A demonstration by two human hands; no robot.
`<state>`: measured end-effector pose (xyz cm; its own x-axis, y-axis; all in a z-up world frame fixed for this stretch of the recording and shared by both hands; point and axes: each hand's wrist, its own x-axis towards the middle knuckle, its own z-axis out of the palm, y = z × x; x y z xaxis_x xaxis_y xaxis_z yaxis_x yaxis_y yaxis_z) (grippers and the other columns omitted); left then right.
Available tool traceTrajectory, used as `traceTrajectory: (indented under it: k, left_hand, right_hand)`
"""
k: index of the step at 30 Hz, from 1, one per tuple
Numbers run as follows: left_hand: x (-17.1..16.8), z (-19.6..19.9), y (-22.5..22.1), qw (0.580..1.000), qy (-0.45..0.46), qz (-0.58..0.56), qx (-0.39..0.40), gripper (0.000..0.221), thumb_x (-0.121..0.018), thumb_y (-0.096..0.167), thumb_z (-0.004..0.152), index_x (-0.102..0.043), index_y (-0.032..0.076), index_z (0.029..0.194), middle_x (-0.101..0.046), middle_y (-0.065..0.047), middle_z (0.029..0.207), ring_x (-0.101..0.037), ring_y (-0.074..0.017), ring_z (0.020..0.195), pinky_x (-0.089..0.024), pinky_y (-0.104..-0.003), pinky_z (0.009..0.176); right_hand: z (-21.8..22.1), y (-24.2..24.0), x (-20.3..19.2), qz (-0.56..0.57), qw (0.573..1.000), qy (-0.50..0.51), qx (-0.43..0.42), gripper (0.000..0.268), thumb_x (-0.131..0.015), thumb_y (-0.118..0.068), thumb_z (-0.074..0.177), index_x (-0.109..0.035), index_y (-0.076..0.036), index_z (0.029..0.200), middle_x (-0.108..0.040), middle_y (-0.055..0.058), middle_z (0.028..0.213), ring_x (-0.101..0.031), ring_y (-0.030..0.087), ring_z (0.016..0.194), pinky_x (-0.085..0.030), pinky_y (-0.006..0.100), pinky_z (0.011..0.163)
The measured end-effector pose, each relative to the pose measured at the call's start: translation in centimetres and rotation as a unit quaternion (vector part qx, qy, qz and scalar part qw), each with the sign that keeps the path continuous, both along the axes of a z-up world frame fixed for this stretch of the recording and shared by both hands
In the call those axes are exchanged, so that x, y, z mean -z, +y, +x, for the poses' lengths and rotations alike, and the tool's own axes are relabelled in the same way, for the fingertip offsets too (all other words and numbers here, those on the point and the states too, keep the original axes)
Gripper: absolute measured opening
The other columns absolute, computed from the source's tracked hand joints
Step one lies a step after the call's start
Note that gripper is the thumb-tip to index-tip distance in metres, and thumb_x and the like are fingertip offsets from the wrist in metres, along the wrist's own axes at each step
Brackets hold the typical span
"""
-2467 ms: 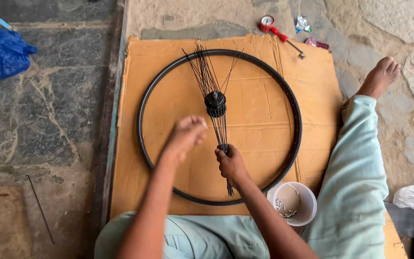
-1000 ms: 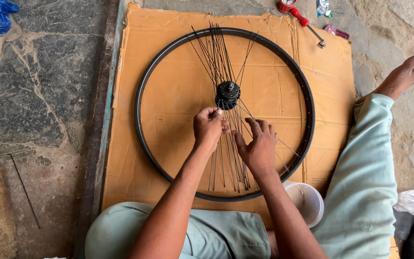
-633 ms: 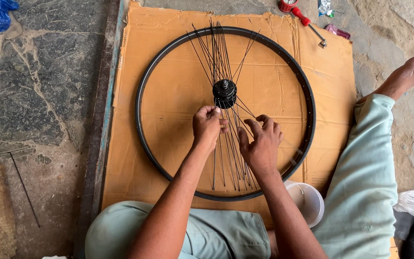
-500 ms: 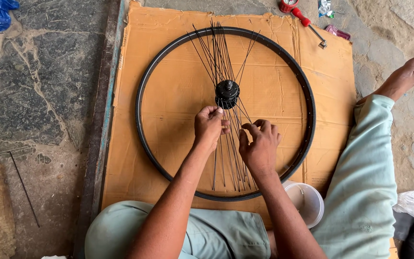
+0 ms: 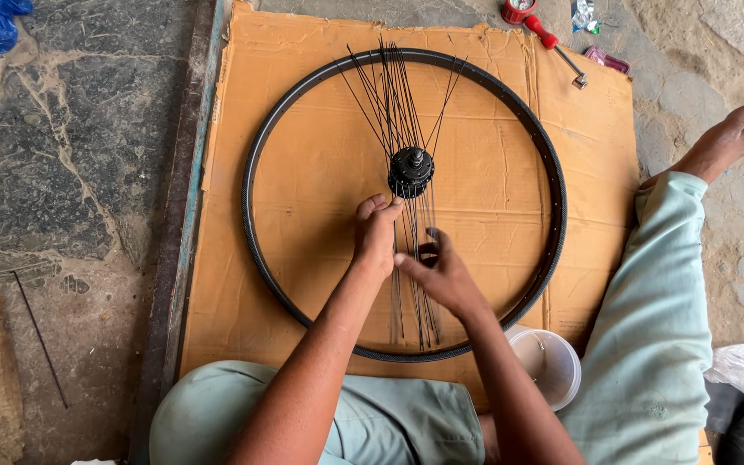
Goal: The person is inserting and threading spokes through a hub and into a bicycle wheel rim.
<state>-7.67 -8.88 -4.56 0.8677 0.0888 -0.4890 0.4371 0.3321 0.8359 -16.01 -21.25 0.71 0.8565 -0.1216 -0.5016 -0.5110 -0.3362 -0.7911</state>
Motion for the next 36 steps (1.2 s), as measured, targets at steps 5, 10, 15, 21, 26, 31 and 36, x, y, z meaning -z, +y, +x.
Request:
traceTrajectory:
  k: [5,10,15,21,26,31,36]
  left_hand:
    - [3.5,0.1,0.3,0.965,0.025,-0.260,0.010,0.053,-0.065,0.010,0.094,-0.042,0.002,0.141,-0.061,-0.015,0.124,-0.058,-0.0228,0.116,-0.045,-0.039,0.106]
    - [6.0,1.3,0.6,0.948,0.030,-0.305,0.087,0.057,-0.065,0.019,0.096,-0.041,0.001,0.144,-0.057,-0.016,0.133,-0.055,-0.0273,0.123,-0.042,-0.044,0.111]
    - [4.8,2.8,2.3,0.969,0.055,-0.211,0.113,0.071,-0.065,0.041,0.093,-0.039,0.008,0.150,-0.051,-0.019,0.143,-0.051,-0.0322,0.130,-0.038,-0.045,0.113]
    - [3.5,3.4,4.2,0.969,0.036,-0.215,0.116,0.098,-0.066,0.062,0.085,-0.026,0.007,0.156,-0.038,-0.023,0.157,-0.040,-0.0367,0.141,-0.033,-0.048,0.119]
    - [1.4,2.8,5.1,0.928,-0.016,-0.334,0.163,0.115,-0.055,0.079,0.088,-0.022,-0.005,0.160,-0.042,-0.026,0.155,-0.040,-0.0374,0.145,-0.035,-0.048,0.118]
    - [-2.0,1.6,6.6,0.886,-0.007,-0.451,0.112,0.113,-0.055,0.079,0.084,-0.029,-0.007,0.152,-0.054,-0.034,0.140,-0.057,-0.0415,0.127,-0.048,-0.051,0.106]
    - [-2.3,1.8,7.7,0.888,-0.033,-0.444,0.119,0.096,-0.060,0.073,0.084,-0.031,0.005,0.146,-0.058,-0.032,0.136,-0.067,-0.0379,0.111,-0.057,-0.047,0.092]
  right_hand:
    - [-0.5,0.4,3.3,0.259,0.963,-0.017,0.073,0.091,-0.083,-0.021,0.082,-0.030,0.000,0.153,-0.067,0.014,0.118,-0.066,0.021,0.107,-0.055,0.033,0.089]
    - [-0.9,1.1,4.2,0.235,0.965,-0.009,0.113,0.057,-0.074,-0.004,0.079,-0.051,-0.001,0.131,-0.067,0.009,0.090,-0.061,0.016,0.072,-0.052,0.030,0.063]
    - [-0.3,1.0,3.2,0.120,0.980,-0.055,0.152,0.035,-0.062,0.001,0.085,-0.059,-0.001,0.120,-0.062,0.007,0.085,-0.054,0.015,0.065,-0.046,0.031,0.054]
    - [0.6,-1.6,-2.0,-0.110,0.987,-0.117,0.012,0.035,-0.061,-0.008,0.091,-0.060,0.006,0.123,-0.067,0.019,0.080,-0.061,0.023,0.069,-0.051,0.038,0.063]
    - [-3.8,-0.4,-5.9,-0.145,0.968,-0.176,-0.106,0.055,-0.059,-0.006,0.086,-0.053,0.004,0.140,-0.072,0.025,0.091,-0.072,0.034,0.084,-0.056,0.042,0.076]
    - [-8.6,2.5,-10.0,-0.147,0.972,-0.107,-0.147,0.061,-0.059,-0.002,0.084,-0.048,0.001,0.143,-0.071,0.024,0.090,-0.070,0.037,0.081,-0.055,0.043,0.074]
    - [-11.7,2.9,-8.7,-0.105,0.985,-0.024,-0.135,0.063,-0.057,-0.001,0.085,-0.044,-0.004,0.147,-0.070,0.019,0.085,-0.065,0.033,0.071,-0.054,0.041,0.067]
